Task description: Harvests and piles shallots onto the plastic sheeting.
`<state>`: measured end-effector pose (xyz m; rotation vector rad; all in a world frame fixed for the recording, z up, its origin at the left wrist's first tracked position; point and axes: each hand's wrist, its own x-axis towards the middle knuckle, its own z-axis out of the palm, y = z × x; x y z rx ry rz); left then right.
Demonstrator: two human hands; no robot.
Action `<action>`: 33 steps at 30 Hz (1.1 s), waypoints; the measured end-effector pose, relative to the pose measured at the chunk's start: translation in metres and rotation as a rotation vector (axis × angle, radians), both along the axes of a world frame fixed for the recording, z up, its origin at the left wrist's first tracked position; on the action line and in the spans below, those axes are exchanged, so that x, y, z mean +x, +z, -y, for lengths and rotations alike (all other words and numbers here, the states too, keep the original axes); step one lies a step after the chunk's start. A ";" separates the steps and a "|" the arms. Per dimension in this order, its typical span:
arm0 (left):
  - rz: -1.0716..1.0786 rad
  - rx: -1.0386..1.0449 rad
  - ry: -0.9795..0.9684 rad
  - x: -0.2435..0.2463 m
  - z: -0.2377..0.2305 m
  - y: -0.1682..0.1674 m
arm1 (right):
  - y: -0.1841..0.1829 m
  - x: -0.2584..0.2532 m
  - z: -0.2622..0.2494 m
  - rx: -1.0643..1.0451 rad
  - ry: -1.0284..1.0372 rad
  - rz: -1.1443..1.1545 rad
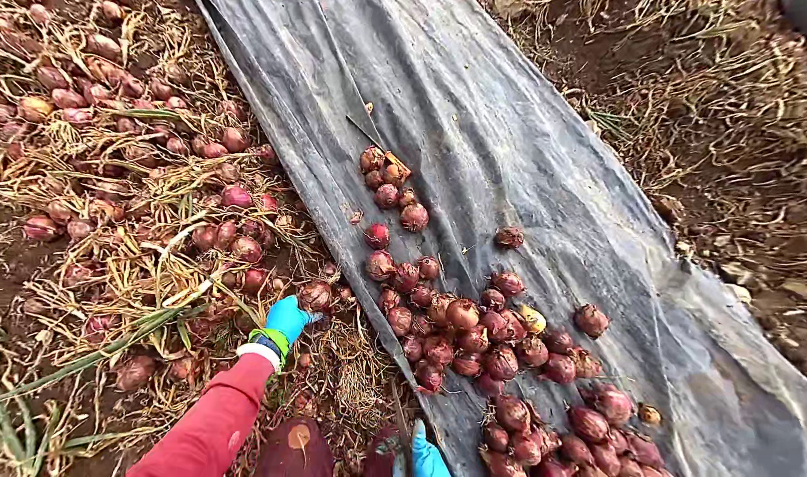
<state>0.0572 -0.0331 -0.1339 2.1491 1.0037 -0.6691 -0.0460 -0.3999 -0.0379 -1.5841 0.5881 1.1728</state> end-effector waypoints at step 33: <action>0.021 -0.110 -0.979 -0.176 0.194 0.249 | 0.057 -0.048 0.041 0.317 0.611 0.360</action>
